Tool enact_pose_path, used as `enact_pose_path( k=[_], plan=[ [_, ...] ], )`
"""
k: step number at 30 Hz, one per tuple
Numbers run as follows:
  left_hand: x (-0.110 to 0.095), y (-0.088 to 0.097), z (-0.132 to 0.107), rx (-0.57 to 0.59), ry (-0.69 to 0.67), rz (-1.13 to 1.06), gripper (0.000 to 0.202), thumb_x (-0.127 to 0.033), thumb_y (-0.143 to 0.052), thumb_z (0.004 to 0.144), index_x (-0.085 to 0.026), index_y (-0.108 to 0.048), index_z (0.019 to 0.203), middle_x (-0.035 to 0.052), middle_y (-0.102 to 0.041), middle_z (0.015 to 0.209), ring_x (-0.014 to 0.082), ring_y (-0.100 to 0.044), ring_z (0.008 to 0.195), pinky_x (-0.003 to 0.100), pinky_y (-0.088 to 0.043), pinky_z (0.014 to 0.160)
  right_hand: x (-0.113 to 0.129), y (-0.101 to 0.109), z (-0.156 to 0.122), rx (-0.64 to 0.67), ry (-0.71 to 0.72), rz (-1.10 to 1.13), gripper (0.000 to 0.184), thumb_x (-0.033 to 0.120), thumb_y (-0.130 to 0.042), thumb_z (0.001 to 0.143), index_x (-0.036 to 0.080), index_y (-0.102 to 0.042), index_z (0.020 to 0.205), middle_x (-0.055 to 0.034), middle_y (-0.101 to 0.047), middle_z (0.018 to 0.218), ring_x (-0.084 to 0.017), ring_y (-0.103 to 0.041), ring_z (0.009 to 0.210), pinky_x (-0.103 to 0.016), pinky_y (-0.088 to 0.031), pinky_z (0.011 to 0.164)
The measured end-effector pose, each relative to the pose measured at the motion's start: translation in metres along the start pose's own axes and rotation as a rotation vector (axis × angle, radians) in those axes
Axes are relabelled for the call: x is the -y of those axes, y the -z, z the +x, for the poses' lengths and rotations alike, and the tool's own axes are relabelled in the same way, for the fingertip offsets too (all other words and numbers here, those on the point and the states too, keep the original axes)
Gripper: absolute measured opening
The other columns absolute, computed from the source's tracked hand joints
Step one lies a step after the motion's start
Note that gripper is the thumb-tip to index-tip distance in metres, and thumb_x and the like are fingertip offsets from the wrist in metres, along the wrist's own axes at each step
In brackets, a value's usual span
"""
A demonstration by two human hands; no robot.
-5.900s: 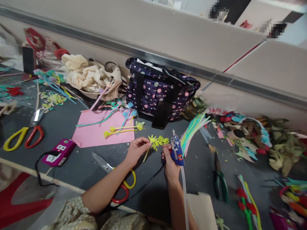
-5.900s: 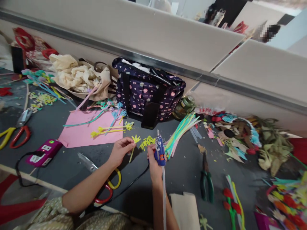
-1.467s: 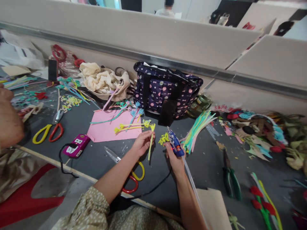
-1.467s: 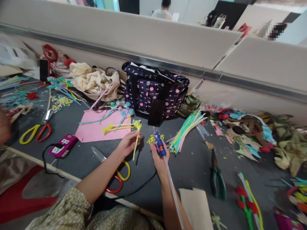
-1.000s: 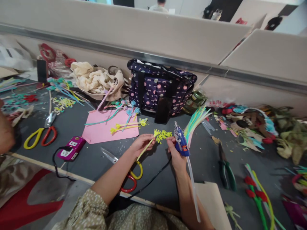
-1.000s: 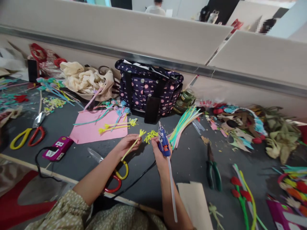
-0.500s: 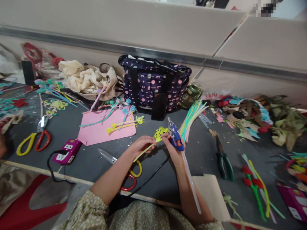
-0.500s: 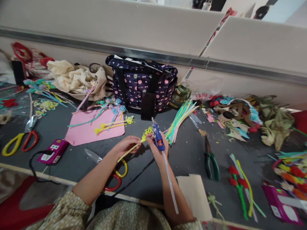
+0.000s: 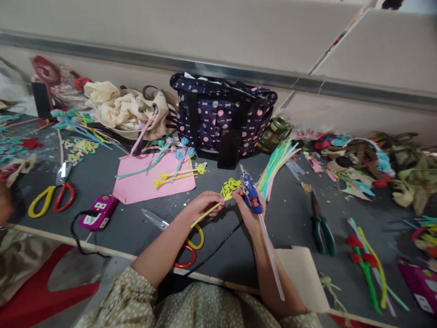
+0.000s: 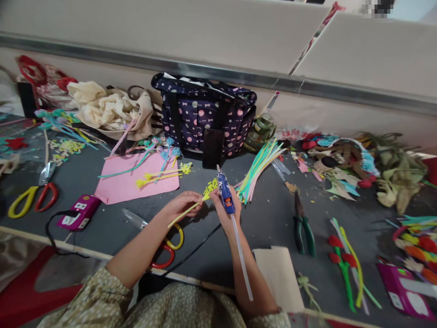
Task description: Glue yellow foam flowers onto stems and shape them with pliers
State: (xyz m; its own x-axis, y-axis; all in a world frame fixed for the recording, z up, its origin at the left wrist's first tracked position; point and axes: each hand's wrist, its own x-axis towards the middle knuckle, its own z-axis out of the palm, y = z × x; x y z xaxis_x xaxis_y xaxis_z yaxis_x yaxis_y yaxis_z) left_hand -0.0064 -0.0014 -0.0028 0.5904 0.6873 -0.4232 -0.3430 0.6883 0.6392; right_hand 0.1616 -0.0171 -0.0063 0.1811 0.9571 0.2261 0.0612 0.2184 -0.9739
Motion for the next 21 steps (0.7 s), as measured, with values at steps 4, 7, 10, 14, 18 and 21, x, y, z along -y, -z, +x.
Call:
enact_pose_path(
  k=[4, 7, 10, 14, 18, 21],
  plan=[
    [0.000, -0.002, -0.001, 0.000, -0.001, 0.010, 0.017, -0.022, -0.072, 0.065, -0.009, -0.061, 0.065, 0.0009, -0.055, 0.052, 0.0036, -0.037, 0.035, 0.018, -0.021, 0.035, 0.001, -0.002, -0.001, -0.018, 0.016, 0.011, 0.013, 0.026, -0.073, 0.077, 0.020, -0.061, 0.078, 0.0011, -0.065, 0.078, -0.016, -0.062, 0.070, -0.032, -0.051, 0.075],
    [0.000, -0.003, -0.002, -0.040, -0.034, 0.019, 0.020, -0.024, -0.074, 0.065, -0.009, -0.062, 0.066, 0.0014, -0.056, 0.053, 0.0043, -0.039, 0.037, 0.018, -0.022, 0.036, 0.004, -0.002, 0.000, -0.028, 0.008, 0.033, 0.015, 0.026, -0.074, 0.076, 0.020, -0.061, 0.077, 0.0002, -0.067, 0.080, -0.016, -0.063, 0.074, -0.033, -0.051, 0.076],
    [-0.001, -0.003, -0.002, -0.136, -0.088, -0.009, 0.022, -0.026, -0.078, 0.064, -0.010, -0.063, 0.068, 0.0016, -0.058, 0.055, 0.0049, -0.043, 0.040, 0.018, -0.025, 0.039, 0.007, 0.002, 0.003, -0.077, -0.057, 0.101, 0.018, 0.031, -0.073, 0.077, 0.020, -0.058, 0.079, -0.0017, -0.070, 0.092, -0.013, -0.060, 0.066, -0.029, -0.050, 0.066],
    [-0.006, -0.002, -0.001, -0.244, -0.209, -0.094, 0.025, -0.025, -0.081, 0.060, -0.011, -0.063, 0.068, -0.0002, -0.059, 0.057, 0.0043, -0.045, 0.042, 0.017, -0.028, 0.040, 0.007, 0.010, 0.011, -0.253, -0.121, 0.219, 0.024, 0.037, -0.070, 0.079, 0.020, -0.054, 0.078, -0.0012, -0.066, 0.092, -0.005, -0.044, 0.048, -0.021, -0.039, 0.046],
    [-0.009, 0.001, -0.002, -0.293, -0.328, -0.150, 0.027, -0.028, -0.082, 0.062, -0.011, -0.063, 0.072, -0.0006, -0.062, 0.061, 0.0024, -0.042, 0.042, 0.015, -0.029, 0.040, 0.005, 0.012, 0.017, -0.330, -0.110, 0.306, 0.024, 0.035, -0.073, 0.077, 0.019, -0.056, 0.077, 0.0003, -0.063, 0.082, -0.004, -0.041, 0.046, -0.020, -0.037, 0.044],
    [-0.011, 0.002, -0.003, -0.321, -0.375, -0.155, 0.029, -0.031, -0.082, 0.064, -0.011, -0.063, 0.074, 0.0006, -0.065, 0.068, 0.0008, -0.040, 0.042, 0.014, -0.026, 0.037, 0.003, 0.009, 0.017, -0.346, -0.154, 0.335, 0.025, 0.033, -0.077, 0.073, 0.018, -0.058, 0.077, 0.0013, -0.062, 0.078, -0.004, -0.043, 0.047, -0.020, -0.037, 0.044]
  ],
)
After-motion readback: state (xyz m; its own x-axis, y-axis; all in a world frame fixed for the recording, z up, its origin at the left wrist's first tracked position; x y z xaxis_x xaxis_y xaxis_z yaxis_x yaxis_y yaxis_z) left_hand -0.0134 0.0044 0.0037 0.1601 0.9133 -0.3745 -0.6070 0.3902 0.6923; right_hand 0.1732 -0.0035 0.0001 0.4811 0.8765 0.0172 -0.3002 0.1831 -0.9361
